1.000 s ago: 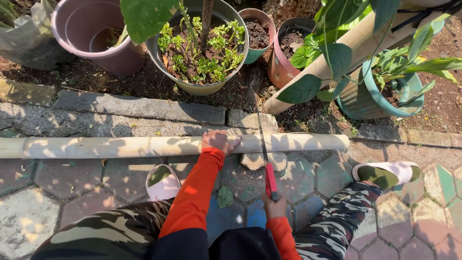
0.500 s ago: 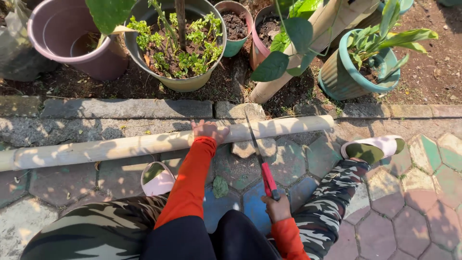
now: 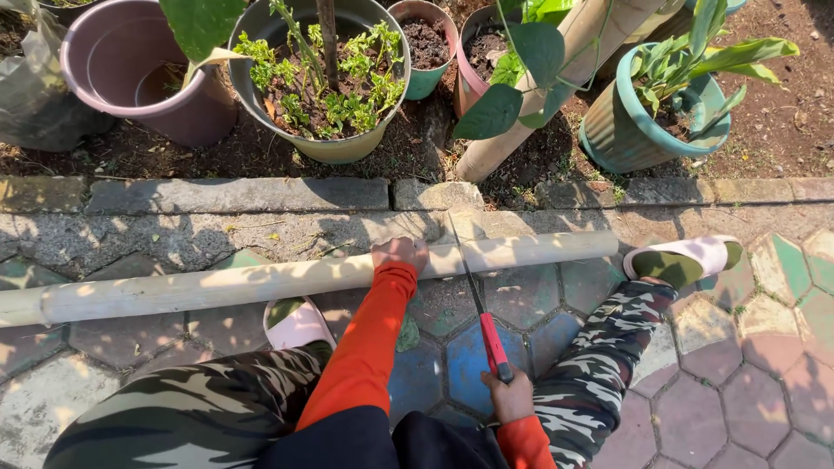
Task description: Sawing a bamboo pole using a hand saw.
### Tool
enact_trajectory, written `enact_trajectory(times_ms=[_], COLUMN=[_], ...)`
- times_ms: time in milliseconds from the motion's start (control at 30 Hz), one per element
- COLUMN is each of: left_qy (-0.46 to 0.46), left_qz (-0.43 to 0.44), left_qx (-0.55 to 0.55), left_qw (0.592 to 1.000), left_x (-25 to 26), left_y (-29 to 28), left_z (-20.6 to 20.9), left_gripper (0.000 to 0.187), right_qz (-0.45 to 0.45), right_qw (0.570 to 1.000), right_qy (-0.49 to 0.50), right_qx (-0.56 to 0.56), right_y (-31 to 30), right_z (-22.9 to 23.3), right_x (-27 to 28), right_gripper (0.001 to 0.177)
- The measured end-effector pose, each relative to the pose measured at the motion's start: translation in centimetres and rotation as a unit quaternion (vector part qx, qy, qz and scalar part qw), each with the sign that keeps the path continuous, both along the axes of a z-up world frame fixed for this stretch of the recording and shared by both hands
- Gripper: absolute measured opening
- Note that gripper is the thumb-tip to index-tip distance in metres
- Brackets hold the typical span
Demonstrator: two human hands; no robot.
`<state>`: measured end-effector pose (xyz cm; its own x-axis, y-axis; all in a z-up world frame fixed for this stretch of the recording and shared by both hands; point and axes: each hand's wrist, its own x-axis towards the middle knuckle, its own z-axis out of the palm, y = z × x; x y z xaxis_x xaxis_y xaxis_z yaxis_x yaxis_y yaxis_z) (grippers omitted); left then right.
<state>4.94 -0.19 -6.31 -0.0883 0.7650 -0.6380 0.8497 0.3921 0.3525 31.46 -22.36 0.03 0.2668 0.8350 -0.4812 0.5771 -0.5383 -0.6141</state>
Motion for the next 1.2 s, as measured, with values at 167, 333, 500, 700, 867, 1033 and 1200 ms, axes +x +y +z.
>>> enact_trajectory(times_ms=[167,333,500,700,867,1033,1200], left_qy=[-0.021,0.004,0.005,0.028,0.009,-0.013,0.056], left_qz=[0.007,0.008,0.018,0.012,0.008,-0.004,0.023], left_qx=[-0.042,0.003,0.030,0.005,-0.018,0.004,0.069], left_qw=[0.999,1.000,0.999,1.000,1.000,1.000,0.996], left_x=[-0.5,-0.5,-0.5,-0.6,-1.0,-0.3,-0.2], left_y=[0.0,-0.6,0.1,0.1,1.0,0.1,0.5], left_z=[5.6,4.8,4.0,6.1,5.8,-0.7,3.8], left_gripper=[0.070,0.066,0.061,0.066,0.069,0.067,0.066], right_qz=[0.004,-0.111,-0.021,-0.001,-0.042,-0.031,0.010], right_qw=[0.999,0.974,0.999,0.999,0.998,0.999,0.998], right_qy=[-0.006,0.199,0.014,0.010,0.050,0.026,-0.025], right_qx=[0.053,-0.018,0.023,0.034,0.009,-0.025,0.057], right_y=[6.8,4.9,-1.5,8.6,5.2,1.4,10.5], right_z=[-7.2,-9.4,-11.0,-8.2,-3.9,-3.6,-5.9], right_x=[-2.9,0.2,6.1,-1.7,-2.5,-0.5,-4.0], right_gripper=[0.024,0.031,0.032,0.022,0.023,0.023,0.022])
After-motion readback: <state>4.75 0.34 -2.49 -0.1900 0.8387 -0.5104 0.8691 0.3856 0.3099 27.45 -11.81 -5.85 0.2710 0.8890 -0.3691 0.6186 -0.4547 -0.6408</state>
